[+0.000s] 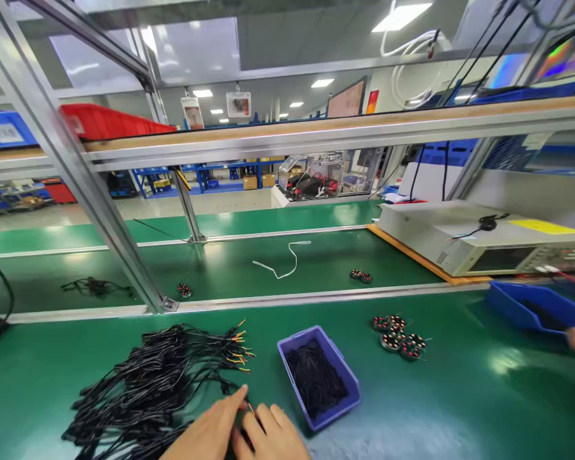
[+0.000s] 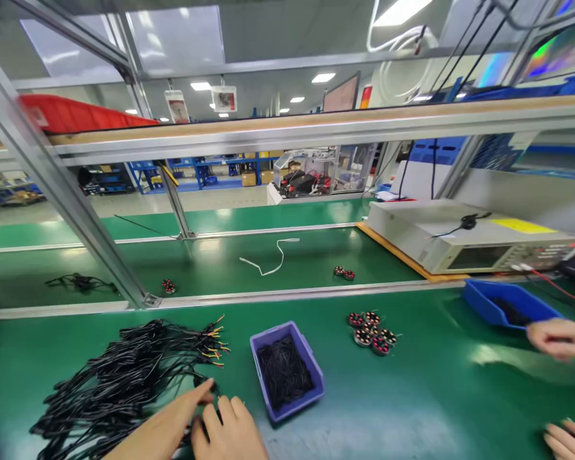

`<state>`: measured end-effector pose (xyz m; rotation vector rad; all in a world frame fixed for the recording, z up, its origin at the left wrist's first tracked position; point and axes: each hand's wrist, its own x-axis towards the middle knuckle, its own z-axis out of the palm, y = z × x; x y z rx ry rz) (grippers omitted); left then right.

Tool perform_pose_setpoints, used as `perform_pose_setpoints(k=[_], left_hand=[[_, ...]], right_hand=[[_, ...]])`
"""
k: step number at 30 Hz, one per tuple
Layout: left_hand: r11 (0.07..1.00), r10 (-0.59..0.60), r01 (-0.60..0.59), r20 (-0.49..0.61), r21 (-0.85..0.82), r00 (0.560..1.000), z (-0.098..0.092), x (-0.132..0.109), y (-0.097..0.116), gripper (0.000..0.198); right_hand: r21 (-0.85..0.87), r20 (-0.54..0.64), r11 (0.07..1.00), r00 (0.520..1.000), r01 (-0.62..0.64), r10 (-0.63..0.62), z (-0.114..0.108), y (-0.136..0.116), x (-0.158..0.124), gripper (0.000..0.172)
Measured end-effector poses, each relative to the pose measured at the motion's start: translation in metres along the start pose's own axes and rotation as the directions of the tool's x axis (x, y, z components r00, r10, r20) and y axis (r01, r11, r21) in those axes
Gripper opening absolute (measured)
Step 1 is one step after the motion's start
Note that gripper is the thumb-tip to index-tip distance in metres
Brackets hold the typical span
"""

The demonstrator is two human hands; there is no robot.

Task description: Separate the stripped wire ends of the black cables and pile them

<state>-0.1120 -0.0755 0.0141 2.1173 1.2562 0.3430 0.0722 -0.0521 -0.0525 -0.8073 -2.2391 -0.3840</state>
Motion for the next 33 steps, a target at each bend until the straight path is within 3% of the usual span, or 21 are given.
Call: perform_pose_setpoints(k=[3,5,8,11,16,20,24,26,28,33], left_hand=[[0.921,0.008,0.046,0.138,-0.388,0.99,0.012,0.042,0.021,0.05],[0.824,-0.024,0.111,0.16,-0.556,0.987,0.018,0.054,0.022,0.038],[0.762,-0.113,0.12,0.051,-0.636,0.992,0.02,0.059,0.024,0.038],[0.693,-0.126,0.056,-0.044,-0.719,0.991,0.02,0.068,0.039,0.043],[0.489,-0.314,0.151,-0.011,-0.859,0.949,0.028,0.1,0.057,0.061],[0.454,-0.424,0.114,-0.102,-0.884,0.9,0.037,0.122,0.058,0.068],[0.473,-0.454,0.027,-0.218,-0.881,0.864,0.041,0.129,0.066,0.06],[0.507,-0.412,0.019,-0.222,-0.862,0.884,0.042,0.13,0.07,0.06],[0.517,-0.355,0.054,-0.156,-0.854,0.922,0.045,0.132,0.069,0.062],[0.467,-0.261,0.108,-0.021,-0.878,0.965,0.058,0.145,0.056,0.067]], right_hand=[[0.042,0.014,0.998,0.999,-0.035,0.034,-0.035,0.033,-0.004,0.009],[0.062,0.039,0.988,0.989,-0.145,0.143,-0.063,0.07,-0.01,0.034],[-0.028,0.099,0.904,0.899,-0.426,0.427,-0.088,0.126,-0.018,0.044],[-0.083,0.183,0.826,0.807,-0.557,0.562,-0.09,0.153,-0.023,0.039],[-0.145,0.19,0.804,0.782,-0.576,0.594,-0.088,0.14,-0.022,0.037],[-0.225,0.292,0.889,0.843,-0.398,0.451,-0.086,0.122,-0.009,0.022],[-0.174,0.413,0.935,0.839,-0.309,0.354,-0.063,0.114,0.005,0.015],[-0.175,0.42,0.934,0.835,-0.312,0.357,-0.053,0.114,0.006,0.017],[-0.17,0.407,0.931,0.838,-0.322,0.364,-0.05,0.115,0.004,0.019],[-0.125,0.355,0.927,0.857,-0.352,0.373,-0.053,0.119,-0.008,0.018]])
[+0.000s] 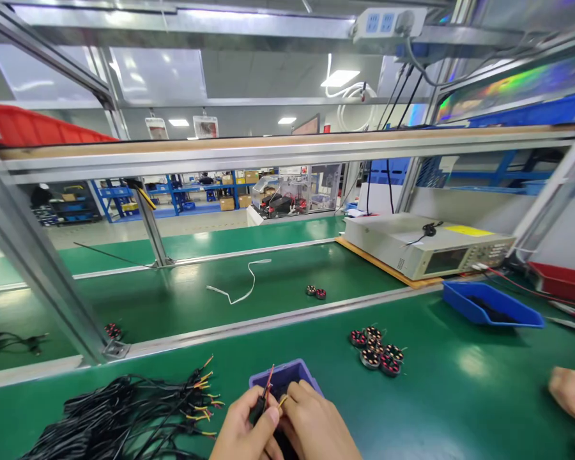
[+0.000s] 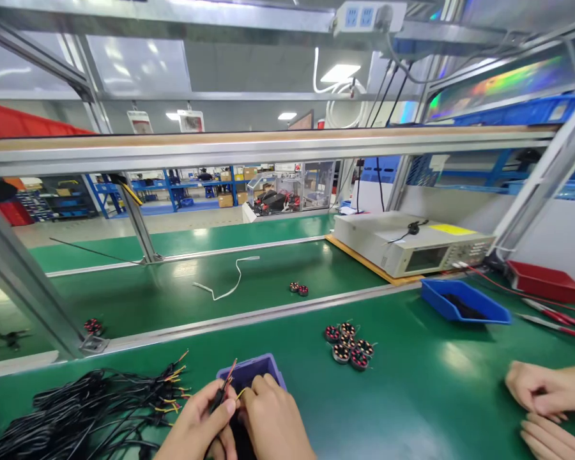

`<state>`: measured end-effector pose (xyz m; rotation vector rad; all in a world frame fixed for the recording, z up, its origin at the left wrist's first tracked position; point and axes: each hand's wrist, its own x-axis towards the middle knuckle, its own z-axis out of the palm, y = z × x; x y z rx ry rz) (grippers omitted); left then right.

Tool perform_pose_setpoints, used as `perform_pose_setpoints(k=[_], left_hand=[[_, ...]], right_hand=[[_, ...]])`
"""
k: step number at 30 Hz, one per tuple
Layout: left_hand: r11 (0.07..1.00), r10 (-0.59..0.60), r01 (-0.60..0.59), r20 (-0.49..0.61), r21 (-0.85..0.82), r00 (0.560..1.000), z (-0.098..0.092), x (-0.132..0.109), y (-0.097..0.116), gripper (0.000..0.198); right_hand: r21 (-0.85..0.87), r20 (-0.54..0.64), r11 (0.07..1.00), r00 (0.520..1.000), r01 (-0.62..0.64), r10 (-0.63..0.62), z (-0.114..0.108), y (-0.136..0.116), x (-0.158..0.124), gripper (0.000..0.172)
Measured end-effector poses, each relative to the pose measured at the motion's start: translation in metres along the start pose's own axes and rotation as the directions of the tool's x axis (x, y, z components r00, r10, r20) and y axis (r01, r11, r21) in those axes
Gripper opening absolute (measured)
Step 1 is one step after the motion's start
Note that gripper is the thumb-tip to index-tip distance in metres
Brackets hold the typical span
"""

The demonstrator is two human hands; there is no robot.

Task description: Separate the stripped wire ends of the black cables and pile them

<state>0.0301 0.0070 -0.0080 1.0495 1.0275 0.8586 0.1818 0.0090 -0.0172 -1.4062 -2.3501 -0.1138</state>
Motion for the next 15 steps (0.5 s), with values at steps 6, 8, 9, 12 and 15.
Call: perform_pose_setpoints(k=[6,8,9,12,15], left_hand=[[0.985,0.171,-0.172,-0.055,-0.005,0.984,-0.005,0.003,-0.013,0.056],[0.991,0.126,-0.127,-0.043,-0.035,0.991,-0.006,-0.001,-0.011,0.053],[0.995,0.088,-0.089,-0.024,-0.054,0.996,-0.006,-0.003,-0.009,0.051],[0.994,0.033,-0.032,0.008,-0.1,0.999,-0.006,-0.009,0.0,0.05],[0.992,0.039,-0.039,-0.005,-0.119,0.999,-0.005,-0.011,0.006,0.053]], right_hand=[[0.22,-0.124,0.975,0.992,0.033,-0.005,0.006,0.003,-0.005,0.023],[0.347,-0.115,0.938,0.993,0.029,0.012,-0.003,0.001,-0.006,0.026],[0.408,-0.115,0.913,0.993,0.016,0.034,-0.01,0.0,-0.005,0.027],[0.551,-0.15,0.834,0.981,-0.021,0.124,-0.028,-0.003,-0.004,0.027],[0.667,-0.187,0.744,0.956,-0.047,0.228,-0.038,-0.003,-0.005,0.02]])
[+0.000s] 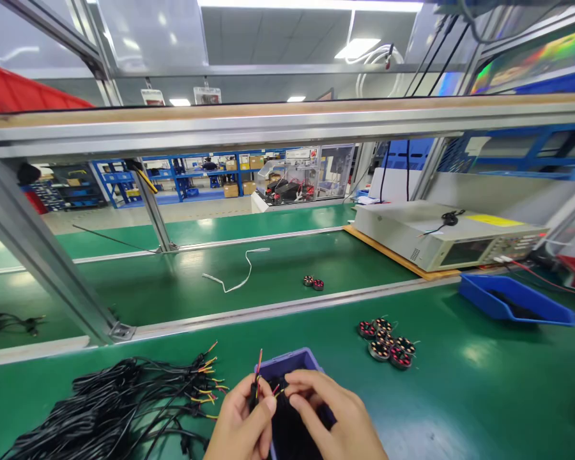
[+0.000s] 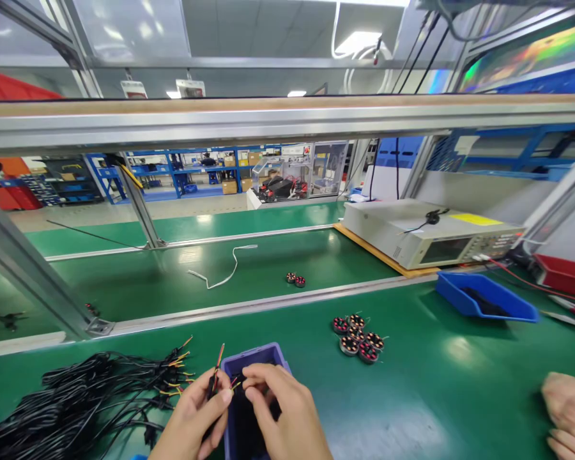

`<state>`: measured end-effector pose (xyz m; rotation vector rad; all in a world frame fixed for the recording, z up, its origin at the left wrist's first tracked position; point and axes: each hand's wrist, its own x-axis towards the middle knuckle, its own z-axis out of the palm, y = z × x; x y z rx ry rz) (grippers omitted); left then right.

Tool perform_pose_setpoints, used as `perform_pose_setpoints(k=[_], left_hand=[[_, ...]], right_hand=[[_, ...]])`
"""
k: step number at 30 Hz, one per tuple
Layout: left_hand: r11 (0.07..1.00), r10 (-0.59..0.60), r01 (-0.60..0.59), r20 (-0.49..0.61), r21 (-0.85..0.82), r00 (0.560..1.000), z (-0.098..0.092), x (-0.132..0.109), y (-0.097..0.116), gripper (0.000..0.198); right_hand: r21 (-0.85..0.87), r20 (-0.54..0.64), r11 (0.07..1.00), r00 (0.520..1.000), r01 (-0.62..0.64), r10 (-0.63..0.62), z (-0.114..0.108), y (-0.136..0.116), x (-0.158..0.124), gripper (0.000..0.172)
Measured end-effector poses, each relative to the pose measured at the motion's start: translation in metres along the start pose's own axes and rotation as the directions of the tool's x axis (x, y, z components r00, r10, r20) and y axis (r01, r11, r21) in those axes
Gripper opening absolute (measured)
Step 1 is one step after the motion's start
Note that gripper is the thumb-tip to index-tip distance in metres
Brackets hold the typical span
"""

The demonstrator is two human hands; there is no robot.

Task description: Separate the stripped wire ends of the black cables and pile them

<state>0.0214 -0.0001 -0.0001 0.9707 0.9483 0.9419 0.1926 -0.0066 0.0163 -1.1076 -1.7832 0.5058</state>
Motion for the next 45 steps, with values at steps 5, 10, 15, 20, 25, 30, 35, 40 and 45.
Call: perform_pose_setpoints(k=[5,10,15,20,25,30,35,40,45], left_hand=[[0.999,0.034,-0.034,-0.019,0.004,0.999,0.002,-0.002,0.002,0.053],[0.999,0.029,-0.029,-0.02,0.02,0.999,0.002,-0.004,0.0,0.054],[0.998,0.044,-0.043,-0.017,0.05,0.999,-0.001,-0.004,-0.005,0.051],[0.996,0.069,-0.068,-0.001,0.052,0.998,-0.002,-0.003,-0.007,0.048],[0.997,0.065,-0.064,-0.01,0.047,0.998,-0.001,-0.004,-0.006,0.05],[0.997,0.061,-0.06,-0.017,0.047,0.998,-0.001,-0.004,-0.005,0.049],[0.997,0.069,-0.068,-0.017,0.047,0.997,-0.002,-0.004,-0.007,0.049],[0.998,0.06,-0.059,-0.05,0.024,0.997,-0.001,-0.003,-0.007,0.049],[0.998,0.049,-0.048,-0.042,0.03,0.998,-0.001,-0.003,-0.004,0.049]], right_hand=[[0.137,-0.103,0.989,0.992,-0.056,0.07,-0.002,-0.003,-0.005,0.013],[0.201,-0.166,0.974,0.976,-0.107,0.142,0.002,-0.006,-0.005,0.016],[0.201,-0.146,0.971,0.977,-0.127,0.158,0.003,-0.009,-0.004,0.019],[0.215,-0.179,0.965,0.965,-0.15,0.19,0.006,-0.011,-0.005,0.022],[0.228,-0.188,0.96,0.96,-0.164,0.209,0.008,-0.011,-0.005,0.028],[0.245,-0.184,0.955,0.959,-0.169,0.217,0.008,-0.01,-0.005,0.026],[0.168,-0.14,0.976,0.976,-0.14,0.164,0.012,-0.007,-0.007,0.026],[0.041,-0.124,0.982,0.976,0.187,-0.18,0.01,-0.004,-0.006,0.019],[0.018,-0.074,0.974,0.971,0.228,-0.226,0.006,-0.001,-0.005,0.026]])
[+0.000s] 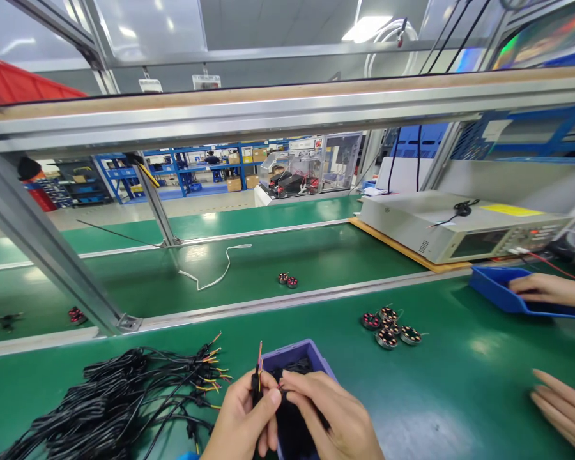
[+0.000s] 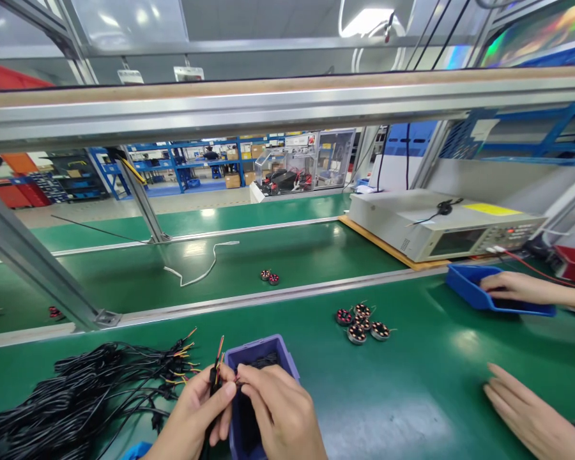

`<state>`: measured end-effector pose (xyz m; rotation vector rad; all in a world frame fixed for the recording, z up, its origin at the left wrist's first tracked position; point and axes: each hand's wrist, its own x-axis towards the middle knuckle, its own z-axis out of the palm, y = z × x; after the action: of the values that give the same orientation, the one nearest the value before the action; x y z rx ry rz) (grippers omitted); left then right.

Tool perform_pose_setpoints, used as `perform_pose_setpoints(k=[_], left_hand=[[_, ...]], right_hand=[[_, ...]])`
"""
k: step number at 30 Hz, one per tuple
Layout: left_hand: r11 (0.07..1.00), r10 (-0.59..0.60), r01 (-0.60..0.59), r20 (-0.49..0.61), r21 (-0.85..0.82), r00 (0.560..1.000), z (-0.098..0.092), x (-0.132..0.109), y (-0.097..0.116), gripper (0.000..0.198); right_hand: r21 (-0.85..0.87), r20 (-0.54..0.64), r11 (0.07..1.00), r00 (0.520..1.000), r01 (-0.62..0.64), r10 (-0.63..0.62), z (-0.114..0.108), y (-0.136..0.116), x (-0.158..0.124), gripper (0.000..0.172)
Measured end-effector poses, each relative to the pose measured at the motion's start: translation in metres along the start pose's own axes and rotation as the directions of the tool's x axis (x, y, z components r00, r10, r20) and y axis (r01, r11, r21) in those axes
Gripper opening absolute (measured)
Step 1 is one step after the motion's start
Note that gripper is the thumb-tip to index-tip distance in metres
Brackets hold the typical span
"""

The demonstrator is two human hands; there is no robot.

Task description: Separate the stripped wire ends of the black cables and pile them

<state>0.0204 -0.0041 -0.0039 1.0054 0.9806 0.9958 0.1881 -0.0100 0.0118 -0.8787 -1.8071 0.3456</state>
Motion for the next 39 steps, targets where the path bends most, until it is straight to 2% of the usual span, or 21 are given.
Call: perform_pose_setpoints(k=[2,7,11,16,19,21,25,26,31,39], left_hand=[[1.0,-0.001,0.001,0.002,0.012,1.0,0.0,-0.001,0.0,0.049],[0.999,0.011,-0.012,0.007,0.048,1.0,0.0,-0.002,-0.001,0.05],[0.998,0.011,-0.012,0.021,0.057,1.0,0.001,-0.003,-0.001,0.05],[0.999,0.014,-0.015,0.013,0.049,1.0,0.001,-0.002,0.001,0.05],[0.999,0.016,-0.016,0.012,0.05,1.0,0.001,-0.002,0.001,0.051],[0.999,0.02,-0.02,0.011,0.049,1.0,0.0,-0.002,0.001,0.051],[0.999,0.025,-0.025,0.013,0.04,1.0,0.0,-0.002,0.001,0.05],[0.999,0.021,-0.021,0.016,0.037,1.0,0.0,-0.002,0.001,0.05],[0.999,-0.005,0.003,0.048,0.038,0.999,0.001,-0.004,0.004,0.051],[0.996,-0.035,0.027,0.091,0.084,0.995,0.002,-0.007,0.008,0.053]], right_hand=[[0.004,-0.007,1.0,1.0,-0.009,0.009,-0.001,0.0,0.0,0.027],[0.06,-0.074,0.991,0.989,-0.123,0.128,-0.003,-0.004,0.001,0.021],[0.089,-0.056,0.994,0.996,-0.07,0.075,-0.004,-0.006,0.002,0.021],[0.052,-0.03,0.996,0.997,-0.075,0.077,-0.006,-0.008,0.002,0.021],[0.038,-0.032,0.999,0.999,0.004,-0.003,-0.004,-0.005,0.003,0.023],[0.008,-0.028,0.994,0.994,0.105,-0.105,-0.003,-0.001,0.004,0.025],[-0.093,0.056,0.95,0.954,0.298,-0.294,-0.006,0.005,0.005,0.032],[-0.109,0.066,0.949,0.955,0.296,-0.29,-0.008,0.005,0.005,0.032],[-0.055,-0.017,0.994,0.995,0.094,-0.095,-0.017,0.0,0.011,0.031],[0.103,0.088,0.994,0.995,0.046,-0.055,-0.016,0.0,0.009,0.047]])
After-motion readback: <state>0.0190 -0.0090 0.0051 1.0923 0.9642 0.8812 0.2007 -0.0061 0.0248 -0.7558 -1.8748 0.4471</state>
